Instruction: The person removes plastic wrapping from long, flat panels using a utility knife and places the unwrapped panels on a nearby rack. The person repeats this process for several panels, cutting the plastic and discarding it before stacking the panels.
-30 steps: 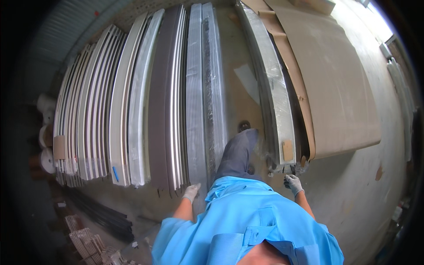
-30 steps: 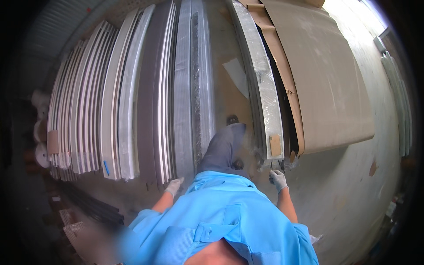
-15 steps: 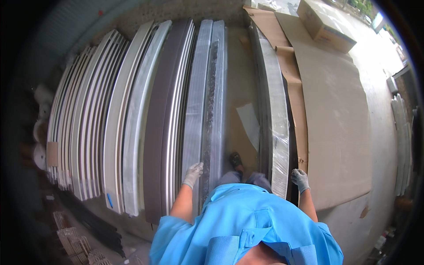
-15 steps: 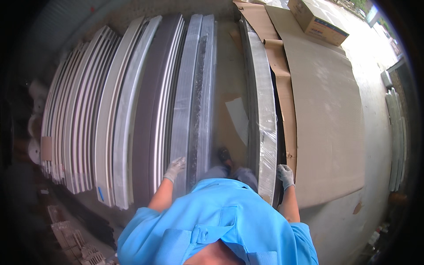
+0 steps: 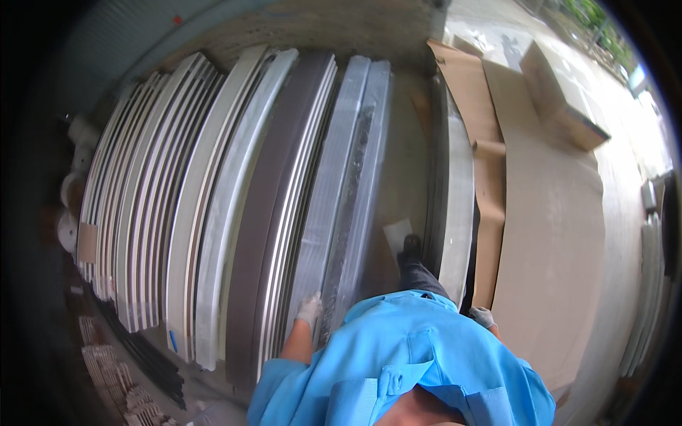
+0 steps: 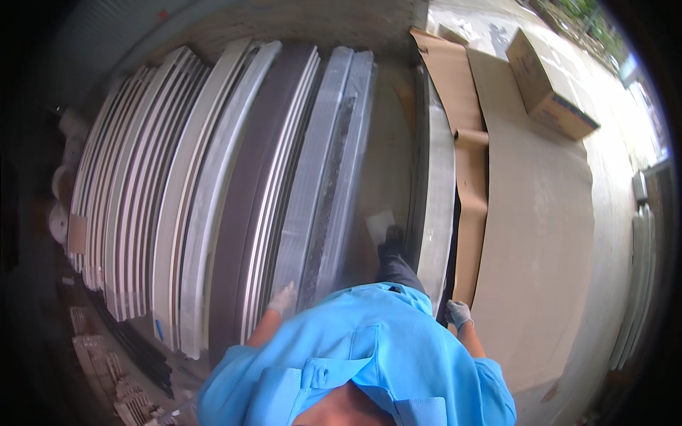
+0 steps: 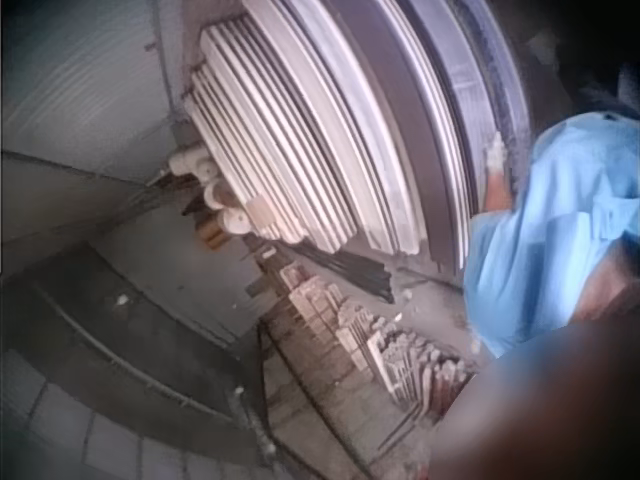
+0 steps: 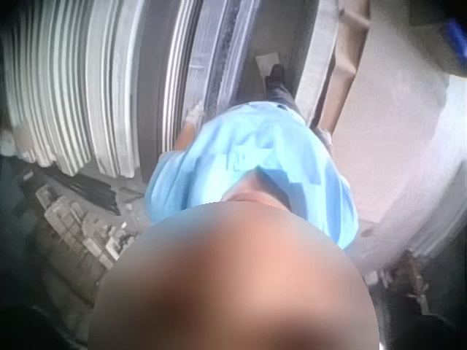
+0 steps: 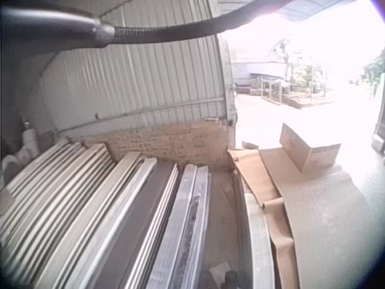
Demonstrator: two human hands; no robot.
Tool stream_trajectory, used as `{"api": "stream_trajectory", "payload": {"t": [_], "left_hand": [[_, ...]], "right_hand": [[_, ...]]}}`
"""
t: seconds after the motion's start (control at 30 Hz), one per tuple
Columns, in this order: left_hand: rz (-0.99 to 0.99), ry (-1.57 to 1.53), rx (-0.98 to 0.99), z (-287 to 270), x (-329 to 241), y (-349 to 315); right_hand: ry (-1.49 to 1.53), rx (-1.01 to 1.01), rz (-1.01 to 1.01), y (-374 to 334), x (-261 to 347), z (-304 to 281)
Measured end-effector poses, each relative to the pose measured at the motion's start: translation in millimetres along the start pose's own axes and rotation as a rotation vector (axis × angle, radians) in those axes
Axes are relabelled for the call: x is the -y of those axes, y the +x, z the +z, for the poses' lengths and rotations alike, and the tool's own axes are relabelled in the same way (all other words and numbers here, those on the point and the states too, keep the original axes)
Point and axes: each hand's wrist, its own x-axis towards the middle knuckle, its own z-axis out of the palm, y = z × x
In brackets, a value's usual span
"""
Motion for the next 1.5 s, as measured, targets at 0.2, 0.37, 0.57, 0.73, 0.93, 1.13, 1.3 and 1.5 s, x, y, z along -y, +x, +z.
{"api": "stream_trajectory", "payload": {"t": [0.2, 0.37, 0.57, 0.73, 0.93, 1.13, 1.3, 1.5], "left_hand": [[0.096, -0.040, -0.052, 92.5, -78.5, 34.5], [0.071, -0.226, -0.089, 135.7, -130.9, 54.8], [-0.175, -0.205, -0.119, 166.5, -194.8, 100.7], [0.055, -0.438, -0.179, 183.2, -262.0, 138.2], [0.193, -0.672, -0.204, 176.3, -287.8, 152.0], [-0.246, -0.793, -0.578, 281.8, -303.7, 103.7], [-0.552, -0.802, -0.573, 387.8, -353.3, 109.5], [-0.704, -0.774, -0.583, 436.0, -388.5, 119.5]], "right_hand": [[0.007, -0.080, -0.183, 142.7, 241.1, -46.9], [-0.105, -0.019, -0.438, 220.3, 480.0, 6.4], [-0.262, 0.121, -0.607, 257.6, 651.8, 127.8], [-0.488, 0.191, -0.542, 275.2, 712.4, 189.1], [-0.331, 0.333, -0.476, 337.9, 813.3, 278.2], [-0.226, 0.480, -0.187, 445.0, 948.6, 416.1], [-0.206, 0.587, -0.234, 518.0, 1021.8, 538.2], [-0.274, 0.515, -0.141, 591.7, 1046.2, 639.0]]}}
